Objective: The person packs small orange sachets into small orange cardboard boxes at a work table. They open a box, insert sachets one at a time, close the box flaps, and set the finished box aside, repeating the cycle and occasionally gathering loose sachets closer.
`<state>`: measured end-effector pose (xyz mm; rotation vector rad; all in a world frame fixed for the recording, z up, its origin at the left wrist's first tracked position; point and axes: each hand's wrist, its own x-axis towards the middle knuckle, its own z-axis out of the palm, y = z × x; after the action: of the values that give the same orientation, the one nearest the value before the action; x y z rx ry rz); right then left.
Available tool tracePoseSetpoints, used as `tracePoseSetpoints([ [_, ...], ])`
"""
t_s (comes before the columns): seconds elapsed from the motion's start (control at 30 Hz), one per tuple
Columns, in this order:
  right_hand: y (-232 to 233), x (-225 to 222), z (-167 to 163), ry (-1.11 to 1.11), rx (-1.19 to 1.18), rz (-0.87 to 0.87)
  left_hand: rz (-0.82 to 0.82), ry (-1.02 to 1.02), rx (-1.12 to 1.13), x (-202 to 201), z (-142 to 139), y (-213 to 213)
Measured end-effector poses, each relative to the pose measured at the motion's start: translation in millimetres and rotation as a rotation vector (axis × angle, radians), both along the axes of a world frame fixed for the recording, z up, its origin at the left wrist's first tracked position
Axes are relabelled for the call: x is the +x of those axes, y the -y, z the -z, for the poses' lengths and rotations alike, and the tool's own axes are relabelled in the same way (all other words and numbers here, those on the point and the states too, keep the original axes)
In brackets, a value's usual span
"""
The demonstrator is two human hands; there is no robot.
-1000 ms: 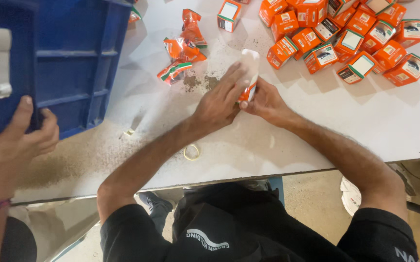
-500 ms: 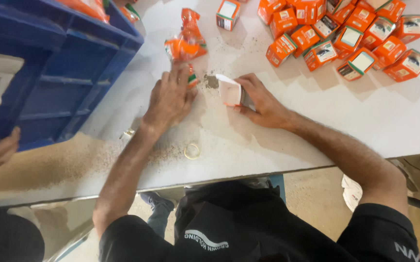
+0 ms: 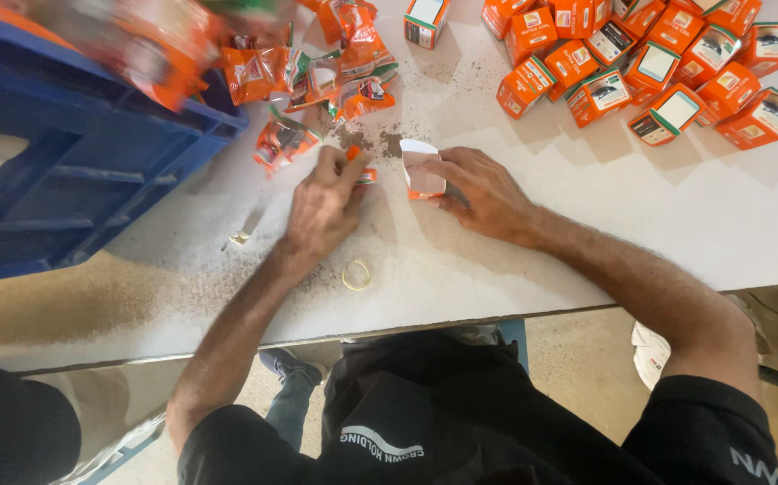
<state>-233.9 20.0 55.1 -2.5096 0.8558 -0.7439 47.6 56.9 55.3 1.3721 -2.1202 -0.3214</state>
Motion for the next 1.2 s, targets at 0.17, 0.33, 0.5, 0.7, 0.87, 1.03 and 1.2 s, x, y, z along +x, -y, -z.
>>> tracePoseSetpoints([
  [0.17, 2.1, -1.3, 9.9, 0.052, -0.004, -0.012, 0.077, -0.317, -0.271, -21.0, -1.5, -21.6],
  [0.33, 1.8, -3.0, 21.8, 0.028, 0.111, -0.001, 0.463, -0.131, -0.614, -43.6, 4.5, -13.1],
  [0.5, 1.5, -2.5, 22.7, 0.034, 0.153, 0.036, 0.268, 0.029, -0.647, -49.2, 10.2, -9.9],
  [0.7, -2.4, 0.9, 16.7, 0.032, 0.109, 0.012, 0.194, -0.031, -0.646, -51.5, 17.1, -18.1],
  [0.87, -3.7, 3.1, 14.4, 0.040, 0.128, 0.005, 0.076, 0.083, -0.617, -58.7, 18.5, -21.2],
  [1.03, -3.0, 2.3, 15.6, 0.052, 0.058, -0.024, 0.039, 0.006, -0.407, -61.5, 8.6, -21.0],
  [1.2, -2.4, 2.0, 13.6, 0.100, -0.003, -0.043, 0.120, 0.096, -0.239, -58.2, -6.2, -21.1],
])
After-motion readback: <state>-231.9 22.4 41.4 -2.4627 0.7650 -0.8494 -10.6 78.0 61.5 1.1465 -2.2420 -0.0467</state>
